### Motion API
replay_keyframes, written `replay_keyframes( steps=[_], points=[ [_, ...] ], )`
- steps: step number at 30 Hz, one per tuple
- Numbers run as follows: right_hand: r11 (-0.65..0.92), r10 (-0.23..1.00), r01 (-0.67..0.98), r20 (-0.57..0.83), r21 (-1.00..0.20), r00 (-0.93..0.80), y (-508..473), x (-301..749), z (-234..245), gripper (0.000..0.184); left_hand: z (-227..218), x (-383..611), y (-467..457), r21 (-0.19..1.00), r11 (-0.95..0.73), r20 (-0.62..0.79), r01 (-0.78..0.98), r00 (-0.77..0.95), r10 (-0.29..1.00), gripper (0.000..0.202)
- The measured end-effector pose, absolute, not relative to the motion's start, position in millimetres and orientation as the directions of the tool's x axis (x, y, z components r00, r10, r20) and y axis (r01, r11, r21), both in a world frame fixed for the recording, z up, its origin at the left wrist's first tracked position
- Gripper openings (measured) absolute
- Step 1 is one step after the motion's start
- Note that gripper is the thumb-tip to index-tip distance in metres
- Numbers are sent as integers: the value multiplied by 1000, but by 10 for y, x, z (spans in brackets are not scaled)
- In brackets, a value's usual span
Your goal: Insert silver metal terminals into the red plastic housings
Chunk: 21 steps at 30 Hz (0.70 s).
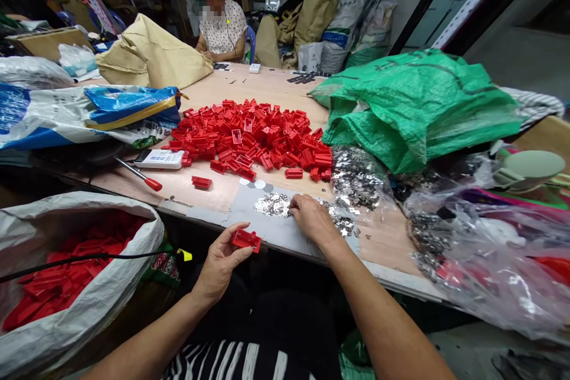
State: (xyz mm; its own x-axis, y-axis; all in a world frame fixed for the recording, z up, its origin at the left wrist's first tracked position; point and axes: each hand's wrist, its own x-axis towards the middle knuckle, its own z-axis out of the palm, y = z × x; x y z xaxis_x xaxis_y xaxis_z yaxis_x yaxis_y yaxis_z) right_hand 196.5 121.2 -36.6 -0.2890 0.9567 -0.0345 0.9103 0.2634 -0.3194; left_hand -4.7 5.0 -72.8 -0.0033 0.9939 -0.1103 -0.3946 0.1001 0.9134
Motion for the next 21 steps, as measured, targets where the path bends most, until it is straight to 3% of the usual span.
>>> replay_keyframes(
  steps=[5,10,13,16,18,21],
  points=[
    [246,960,917,-49,-313,-274,1189,1988,-345,4,-699,-41,66,969,-19,3,-245,-64,998,41],
    [201,975,834,18,-514,-223,1074,2022,-322,12,-690,-8,53,981,-146,135,-129,-92,987,34],
    [160,976,688,7,-708,-220,932,1971,-288,14,-698,14,41,984,-169,164,-62,-86,983,33],
    [45,969,432,-66,-901,-239,742,1856,-265,22,-695,32,29,984,-180,178,-10,-81,981,31],
    [-91,951,278,-166,-956,-260,614,1772,-272,27,-690,42,19,980,-196,197,25,-80,977,31],
    [-205,919,179,-252,-962,-303,464,1675,-323,32,-686,53,-1,972,-224,230,77,-79,970,31]
  ],
)
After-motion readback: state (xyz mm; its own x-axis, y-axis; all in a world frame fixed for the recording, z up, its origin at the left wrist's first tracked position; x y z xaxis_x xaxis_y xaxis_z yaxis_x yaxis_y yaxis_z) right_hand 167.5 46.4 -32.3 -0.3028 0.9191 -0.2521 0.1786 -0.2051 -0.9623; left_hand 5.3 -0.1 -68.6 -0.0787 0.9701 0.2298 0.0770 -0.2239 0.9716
